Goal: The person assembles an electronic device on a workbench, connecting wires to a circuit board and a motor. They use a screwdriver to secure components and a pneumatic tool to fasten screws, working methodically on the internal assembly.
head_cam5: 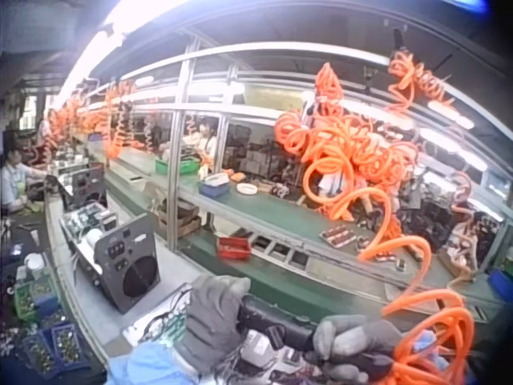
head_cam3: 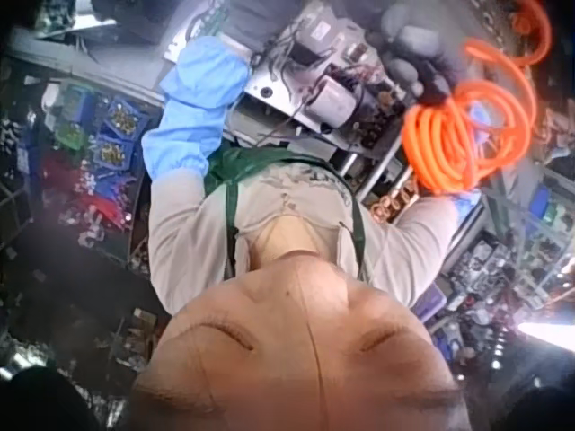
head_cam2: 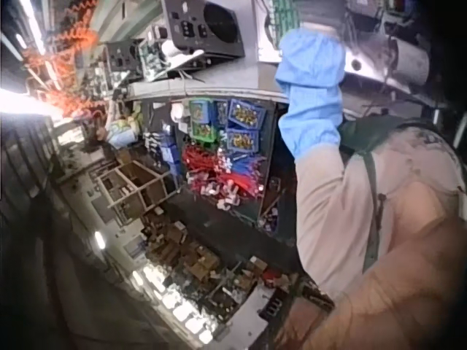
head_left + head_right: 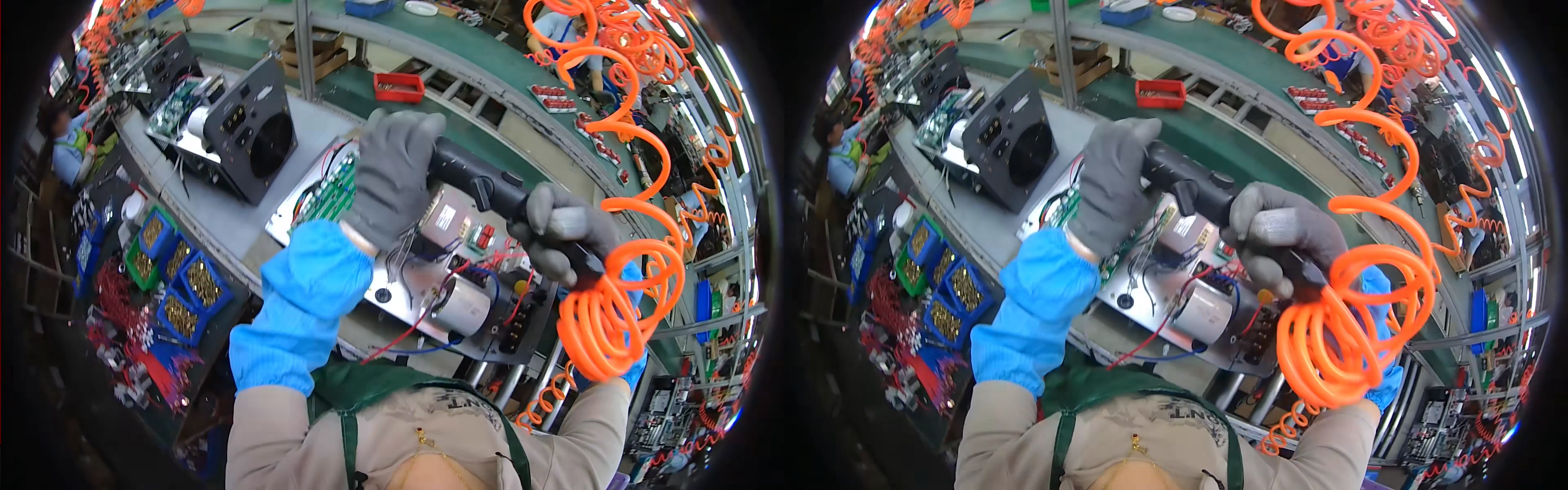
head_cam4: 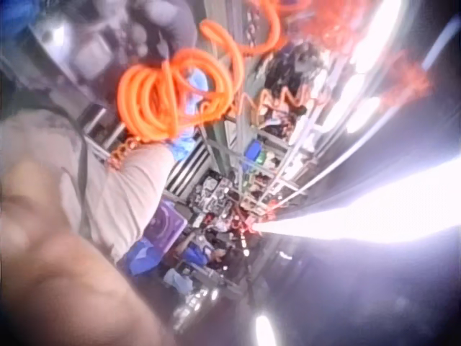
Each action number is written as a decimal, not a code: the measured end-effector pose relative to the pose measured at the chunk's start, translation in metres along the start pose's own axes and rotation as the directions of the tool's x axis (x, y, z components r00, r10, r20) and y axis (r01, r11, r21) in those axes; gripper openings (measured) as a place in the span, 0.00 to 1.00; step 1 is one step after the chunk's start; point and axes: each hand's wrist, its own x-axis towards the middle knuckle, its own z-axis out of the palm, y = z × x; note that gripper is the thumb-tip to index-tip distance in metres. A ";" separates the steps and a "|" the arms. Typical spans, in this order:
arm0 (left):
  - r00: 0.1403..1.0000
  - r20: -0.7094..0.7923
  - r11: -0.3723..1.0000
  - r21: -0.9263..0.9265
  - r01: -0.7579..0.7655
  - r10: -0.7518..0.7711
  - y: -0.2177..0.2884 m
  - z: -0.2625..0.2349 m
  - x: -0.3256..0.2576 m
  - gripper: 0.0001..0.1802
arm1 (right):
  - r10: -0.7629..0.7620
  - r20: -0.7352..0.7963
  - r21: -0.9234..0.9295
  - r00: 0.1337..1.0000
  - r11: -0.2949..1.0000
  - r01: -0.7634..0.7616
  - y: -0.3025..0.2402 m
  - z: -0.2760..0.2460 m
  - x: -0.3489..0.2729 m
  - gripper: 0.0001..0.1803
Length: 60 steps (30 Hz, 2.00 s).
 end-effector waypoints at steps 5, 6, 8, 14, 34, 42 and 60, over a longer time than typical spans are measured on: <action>0.950 0.172 0.934 -0.204 0.293 -0.261 0.023 -0.018 -0.018 0.24 | -0.497 -0.102 -0.247 0.862 0.852 0.462 0.031 -0.035 0.014 0.26; 0.906 0.248 0.878 -0.257 0.403 -0.344 0.029 -0.019 -0.024 0.23 | -0.562 0.018 -0.516 0.827 0.703 0.489 0.034 -0.021 0.023 0.26; 0.747 0.484 0.743 -0.255 0.619 -0.456 0.039 -0.022 -0.028 0.23 | -0.612 0.196 -0.534 0.766 0.588 0.607 0.047 0.009 0.042 0.29; 0.792 0.434 0.723 -0.359 0.590 -0.430 0.056 -0.016 -0.056 0.31 | -0.506 0.194 -0.078 0.840 0.846 0.528 0.094 0.019 0.064 0.26; 0.631 0.625 0.698 -0.184 0.692 -0.460 0.088 0.008 -0.207 0.11 | -0.294 0.059 -0.260 0.954 0.918 0.299 0.131 0.034 0.060 0.19; 0.588 0.651 0.656 -0.178 0.733 -0.480 0.089 0.008 -0.207 0.12 | -0.260 -0.030 -0.350 0.965 0.907 0.233 0.127 0.040 0.067 0.15; 0.604 0.647 0.663 -0.197 0.722 -0.466 0.090 0.007 -0.205 0.13 | -0.187 -0.120 -0.220 0.975 0.963 0.158 0.122 0.040 0.068 0.15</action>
